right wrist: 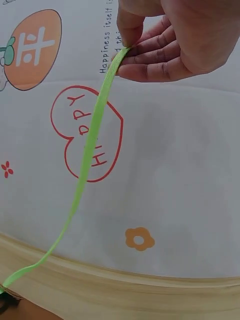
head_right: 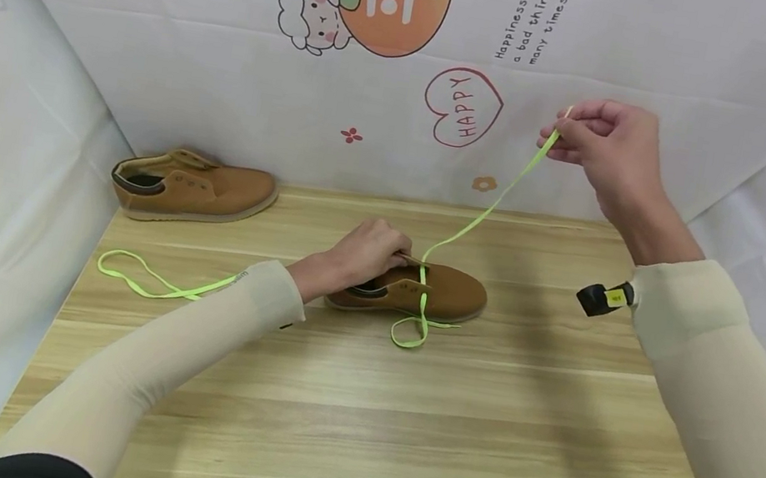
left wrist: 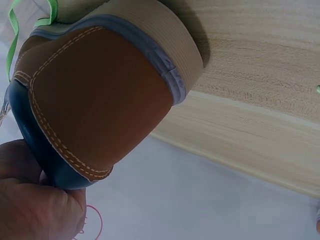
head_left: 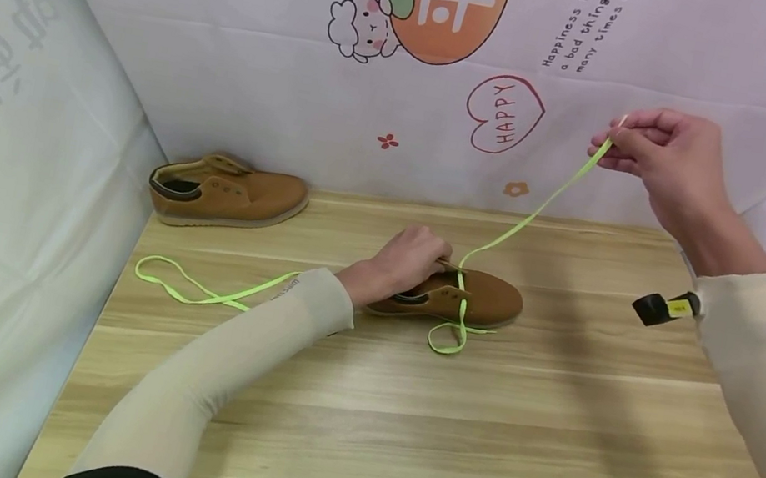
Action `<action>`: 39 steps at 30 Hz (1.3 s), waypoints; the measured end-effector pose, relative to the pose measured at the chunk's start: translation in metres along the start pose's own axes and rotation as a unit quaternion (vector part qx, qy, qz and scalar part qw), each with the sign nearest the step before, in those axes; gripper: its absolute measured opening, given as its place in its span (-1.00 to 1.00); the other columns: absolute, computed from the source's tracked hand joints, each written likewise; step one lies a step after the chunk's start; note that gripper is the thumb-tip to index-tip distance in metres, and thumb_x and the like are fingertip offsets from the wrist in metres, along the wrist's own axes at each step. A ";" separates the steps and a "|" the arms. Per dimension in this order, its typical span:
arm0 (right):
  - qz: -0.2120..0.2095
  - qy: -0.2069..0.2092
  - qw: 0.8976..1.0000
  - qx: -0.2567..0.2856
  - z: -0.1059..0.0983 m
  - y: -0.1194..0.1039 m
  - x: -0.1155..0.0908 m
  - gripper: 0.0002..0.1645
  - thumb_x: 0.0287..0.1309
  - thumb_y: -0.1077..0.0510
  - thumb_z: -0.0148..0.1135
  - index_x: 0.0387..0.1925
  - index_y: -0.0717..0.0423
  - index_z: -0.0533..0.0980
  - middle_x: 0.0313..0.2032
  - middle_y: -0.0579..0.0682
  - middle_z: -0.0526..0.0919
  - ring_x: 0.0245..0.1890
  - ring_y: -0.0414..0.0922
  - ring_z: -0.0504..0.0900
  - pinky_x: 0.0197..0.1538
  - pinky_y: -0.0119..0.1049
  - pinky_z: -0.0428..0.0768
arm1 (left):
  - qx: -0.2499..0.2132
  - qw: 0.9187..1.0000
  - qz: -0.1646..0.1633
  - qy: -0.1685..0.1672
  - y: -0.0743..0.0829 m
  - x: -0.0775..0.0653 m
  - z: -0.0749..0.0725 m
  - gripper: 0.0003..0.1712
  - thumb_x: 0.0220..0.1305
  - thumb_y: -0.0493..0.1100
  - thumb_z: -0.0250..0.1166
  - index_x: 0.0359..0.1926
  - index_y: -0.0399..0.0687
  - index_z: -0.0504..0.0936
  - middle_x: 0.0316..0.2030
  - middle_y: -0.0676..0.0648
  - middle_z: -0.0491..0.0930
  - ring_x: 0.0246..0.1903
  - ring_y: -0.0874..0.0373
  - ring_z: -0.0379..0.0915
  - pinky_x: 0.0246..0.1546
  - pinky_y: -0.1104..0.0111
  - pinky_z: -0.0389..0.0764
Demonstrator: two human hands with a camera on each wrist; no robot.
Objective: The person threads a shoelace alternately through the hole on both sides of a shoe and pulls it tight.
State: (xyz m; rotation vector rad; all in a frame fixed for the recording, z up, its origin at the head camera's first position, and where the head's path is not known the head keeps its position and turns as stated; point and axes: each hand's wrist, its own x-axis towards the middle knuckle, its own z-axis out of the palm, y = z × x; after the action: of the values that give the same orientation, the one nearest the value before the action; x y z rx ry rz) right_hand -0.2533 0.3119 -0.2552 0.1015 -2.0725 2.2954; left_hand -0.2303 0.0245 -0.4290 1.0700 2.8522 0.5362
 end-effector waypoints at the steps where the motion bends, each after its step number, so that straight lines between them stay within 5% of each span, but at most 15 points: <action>1: -0.001 -0.003 1.000 -0.002 0.000 0.000 -0.002 -0.96 0.31 0.49 0.32 -0.23 0.41 0.65 -0.33 0.16 0.80 -0.35 -0.03 0.85 -0.21 -0.26 0.76 | -0.002 1.000 0.002 0.000 0.000 0.000 0.000 -0.84 0.49 -0.16 0.36 -0.28 -0.04 0.81 -0.32 0.02 0.78 -0.31 0.18 0.64 -0.17 0.31 0.65; 13: -0.029 -0.010 0.998 0.051 0.003 -0.011 -0.016 -0.76 0.17 0.45 0.47 -0.11 0.50 0.69 -0.27 0.21 0.82 -0.35 0.01 0.85 -0.19 -0.21 0.76 | -0.016 0.999 0.019 0.026 0.002 -0.014 -0.007 -0.84 0.56 -0.16 0.29 -0.10 -0.04 0.80 -0.23 -0.02 0.81 -0.26 0.18 0.71 -0.11 0.31 0.68; 18: -0.035 -0.019 0.997 0.060 0.007 -0.013 -0.022 -0.71 0.15 0.48 0.47 -0.08 0.55 0.67 -0.25 0.25 0.81 -0.33 0.05 0.84 -0.16 -0.17 0.75 | -0.003 0.995 0.043 0.086 0.003 -0.026 -0.011 -0.77 0.59 -0.19 0.24 -0.23 -0.05 0.78 -0.37 0.04 0.75 -0.43 0.22 0.57 -0.29 0.33 0.59; 22: -0.051 -0.031 0.996 0.060 0.009 -0.011 -0.029 -0.69 0.15 0.50 0.46 -0.06 0.59 0.65 -0.23 0.26 0.81 -0.32 0.05 0.84 -0.13 -0.16 0.75 | 0.017 0.989 0.082 0.123 0.010 -0.034 -0.014 -0.81 0.54 -0.20 0.28 -0.15 -0.04 0.83 -0.27 0.06 0.81 -0.34 0.23 0.70 -0.32 0.31 0.67; 26: -0.063 -0.042 0.995 0.062 0.007 -0.008 -0.037 -0.68 0.16 0.51 0.44 -0.04 0.62 0.63 -0.19 0.27 0.80 -0.32 0.06 0.83 -0.11 -0.15 0.74 | 0.014 0.992 0.082 0.095 0.020 -0.038 -0.012 -0.81 0.53 -0.10 0.31 -0.09 0.01 0.84 -0.24 0.08 0.82 -0.32 0.23 0.72 -0.30 0.28 0.68; 34: -0.070 -0.070 0.994 0.036 0.001 -0.005 -0.053 -0.72 0.22 0.53 0.37 -0.04 0.63 0.63 -0.23 0.28 0.82 -0.28 0.04 0.84 -0.12 -0.20 0.74 | -0.049 0.998 -0.011 0.023 0.030 -0.042 -0.002 -0.75 0.53 0.02 0.33 -0.10 0.04 0.87 -0.28 0.13 0.80 -0.40 0.27 0.57 -0.35 0.40 0.55; 39: -0.065 -0.076 0.995 -0.011 -0.005 -0.002 -0.063 -0.77 0.22 0.53 0.39 -0.10 0.61 0.65 -0.27 0.24 0.83 -0.29 0.00 0.85 -0.16 -0.23 0.74 | -0.073 0.997 -0.029 0.013 0.028 -0.041 0.004 -0.74 0.55 0.00 0.31 -0.09 0.03 0.87 -0.32 0.11 0.79 -0.46 0.29 0.49 -0.43 0.44 0.44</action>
State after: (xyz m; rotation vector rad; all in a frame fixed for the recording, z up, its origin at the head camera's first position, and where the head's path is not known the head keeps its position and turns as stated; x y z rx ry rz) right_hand -0.1903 0.3180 -0.2589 0.4099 -2.0888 2.2522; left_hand -0.1811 0.0191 -0.4260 0.9600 2.8045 0.7450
